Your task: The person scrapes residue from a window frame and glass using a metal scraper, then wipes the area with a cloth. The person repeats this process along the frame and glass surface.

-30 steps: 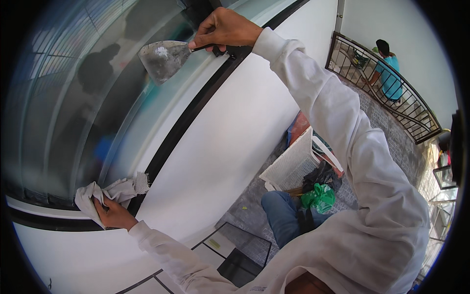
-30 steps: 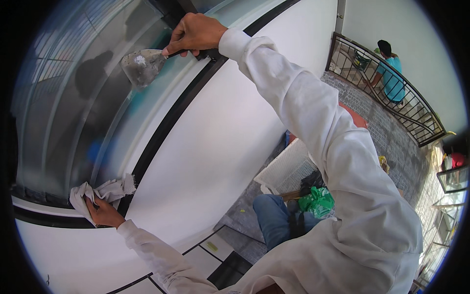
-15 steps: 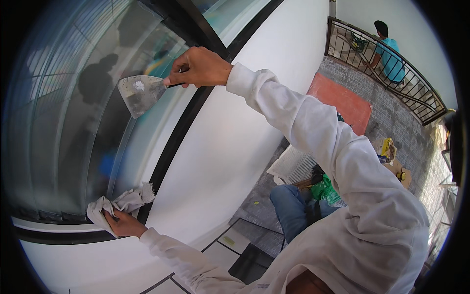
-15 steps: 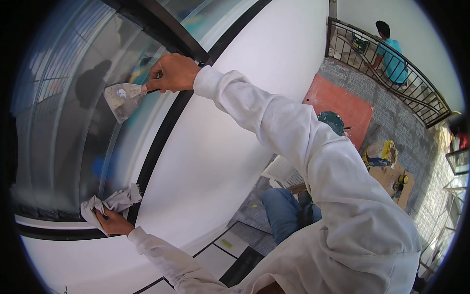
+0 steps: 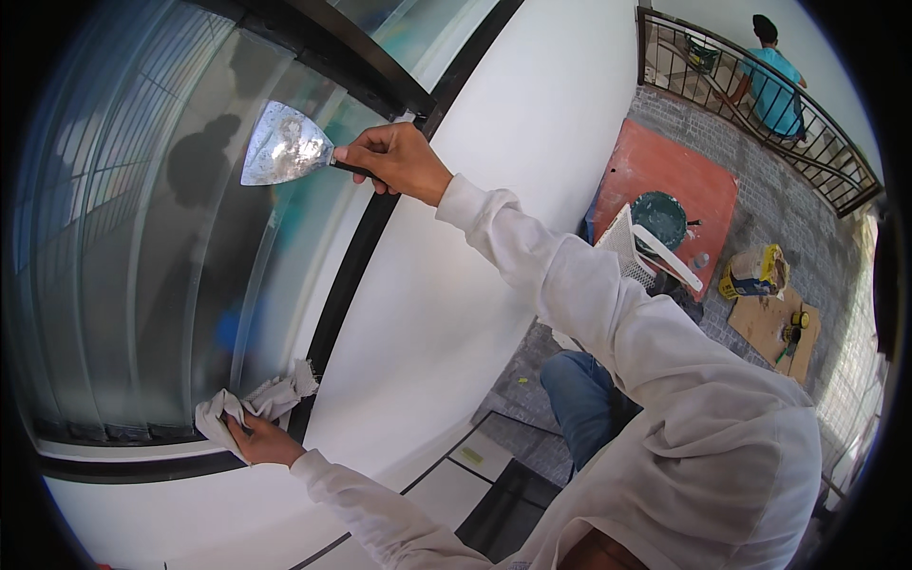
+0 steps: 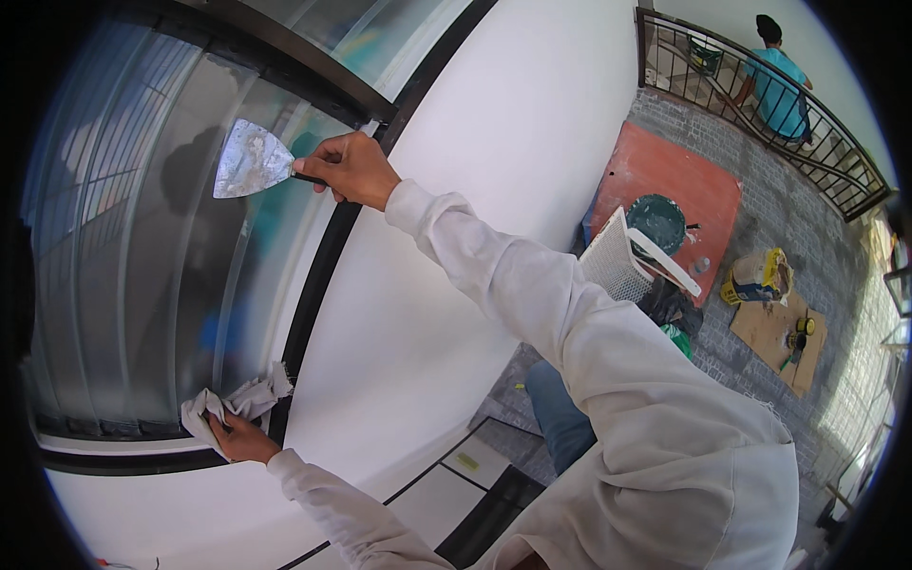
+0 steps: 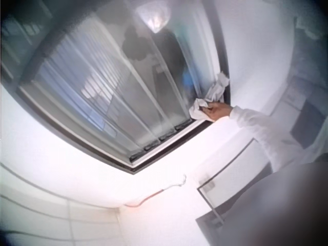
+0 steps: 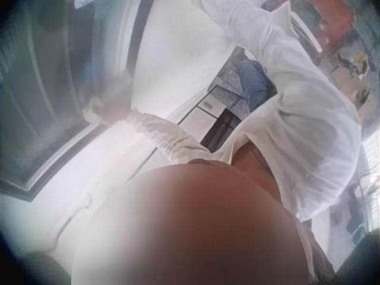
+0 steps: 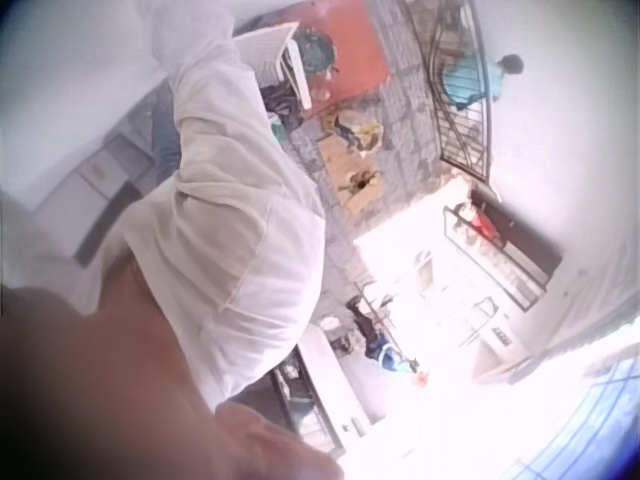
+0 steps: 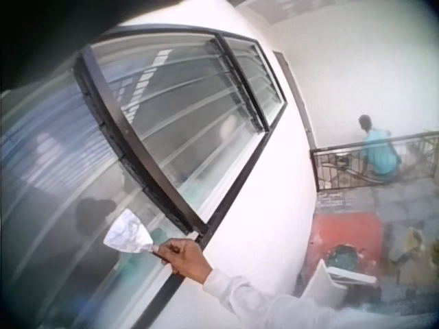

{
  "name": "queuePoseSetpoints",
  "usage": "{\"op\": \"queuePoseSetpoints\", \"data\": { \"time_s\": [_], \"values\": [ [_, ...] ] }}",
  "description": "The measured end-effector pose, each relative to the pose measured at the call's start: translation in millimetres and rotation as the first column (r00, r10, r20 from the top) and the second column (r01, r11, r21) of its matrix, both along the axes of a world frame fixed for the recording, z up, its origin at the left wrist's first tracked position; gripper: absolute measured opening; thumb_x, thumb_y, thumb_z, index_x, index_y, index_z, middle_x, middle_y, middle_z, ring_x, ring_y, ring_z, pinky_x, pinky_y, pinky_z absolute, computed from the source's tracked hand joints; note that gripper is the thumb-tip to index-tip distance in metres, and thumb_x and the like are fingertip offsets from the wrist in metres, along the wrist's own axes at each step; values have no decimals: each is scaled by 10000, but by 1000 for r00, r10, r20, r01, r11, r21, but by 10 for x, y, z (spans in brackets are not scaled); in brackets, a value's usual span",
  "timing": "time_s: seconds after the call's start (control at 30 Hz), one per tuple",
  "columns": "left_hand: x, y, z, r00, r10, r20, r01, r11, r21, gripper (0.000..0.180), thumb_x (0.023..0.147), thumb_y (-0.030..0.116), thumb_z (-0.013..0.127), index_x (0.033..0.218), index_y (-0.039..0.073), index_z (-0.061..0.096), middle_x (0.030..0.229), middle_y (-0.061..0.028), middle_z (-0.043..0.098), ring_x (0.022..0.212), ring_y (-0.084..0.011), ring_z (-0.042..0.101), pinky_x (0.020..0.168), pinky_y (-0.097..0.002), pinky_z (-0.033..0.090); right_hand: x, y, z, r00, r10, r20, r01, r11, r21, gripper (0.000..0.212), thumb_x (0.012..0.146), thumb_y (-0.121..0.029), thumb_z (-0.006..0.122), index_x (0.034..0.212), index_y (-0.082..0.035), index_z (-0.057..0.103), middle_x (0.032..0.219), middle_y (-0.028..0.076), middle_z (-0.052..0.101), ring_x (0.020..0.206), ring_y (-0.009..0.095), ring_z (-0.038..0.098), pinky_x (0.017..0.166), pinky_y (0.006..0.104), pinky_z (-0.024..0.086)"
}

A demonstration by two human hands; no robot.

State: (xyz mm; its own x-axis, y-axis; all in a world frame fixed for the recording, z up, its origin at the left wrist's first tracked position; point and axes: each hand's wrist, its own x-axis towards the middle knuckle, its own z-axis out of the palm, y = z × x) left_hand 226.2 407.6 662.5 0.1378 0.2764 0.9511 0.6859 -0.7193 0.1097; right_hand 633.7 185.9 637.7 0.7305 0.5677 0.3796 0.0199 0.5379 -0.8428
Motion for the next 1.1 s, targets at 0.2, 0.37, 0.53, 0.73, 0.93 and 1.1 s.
{"op": "queuePoseSetpoints", "data": {
  "time_s": [0.2, 0.37, 0.53, 0.73, 0.93, 1.1],
  "values": [
    [-15, -14, 14, 999, 46, -9, -47, 995, -83, 218, 939, 63, 652, 1102, -74, 699, 1105, -188, 713, 945, -281, 689, 863, -355, 546, -157, -49, 12, 993, -70, -95, 58, 990, -126, 418, 913, -399, 712, 829, 9, 698, 658, 46, 649, 459, 68, 514, 417, 222, 393],
    [38, -79, 33, 990, 138, 7, -135, 981, -140, 212, 938, 54, 643, 1097, -74, 700, 1099, -182, 715, 938, -280, 689, 865, -350, 547, -198, 4, 30, 992, -100, -82, 92, 992, -91, 409, 918, -393, 705, 823, 5, 700, 662, 45, 655, 450, 70, 512, 397, 225, 381],
    [65, -92, 21, 995, 94, 18, -92, 993, -75, 223, 940, 94, 654, 1089, -62, 712, 1086, -180, 721, 919, -273, 692, 845, -349, 552, -90, -7, -23, 963, -189, -193, 147, 966, -215, 409, 898, -388, 723, 834, 16, 713, 652, 69, 668, 452, 92, 546, 424, 252, 438],
    [29, -77, 60, 990, 140, -13, -141, 982, -126, 239, 930, 96, 674, 1095, -73, 706, 1079, -184, 723, 895, -267, 698, 818, -343, 561, 57, -14, -5, 973, -104, -204, 90, 993, -76, 413, 899, -388, 727, 840, 20, 698, 689, 78, 678, 459, 94, 543, 410, 255, 431],
    [256, -195, 61, 992, 96, 88, -81, 984, -160, 271, 925, 119, 692, 1104, -85, 697, 1087, -195, 722, 888, -284, 704, 806, -356, 562, 93, 29, 93, 978, -111, -177, 105, 993, -45, 431, 918, -404, 701, 824, 16, 683, 675, 75, 669, 464, 98, 538, 417, 253, 428],
    [1255, -408, -27, 960, -150, -235, 172, 982, 75, 247, 876, 73, 714, 1097, -38, 723, 1006, -218, 732, 860, -363, 719, 773, -400, 570, -169, -470, -293, 968, -75, -240, 45, 991, -128, 421, 942, -421, 668, 867, -7, 659, 688, 53, 659, 473, 70, 523, 426, 232, 405]
  ]
}}
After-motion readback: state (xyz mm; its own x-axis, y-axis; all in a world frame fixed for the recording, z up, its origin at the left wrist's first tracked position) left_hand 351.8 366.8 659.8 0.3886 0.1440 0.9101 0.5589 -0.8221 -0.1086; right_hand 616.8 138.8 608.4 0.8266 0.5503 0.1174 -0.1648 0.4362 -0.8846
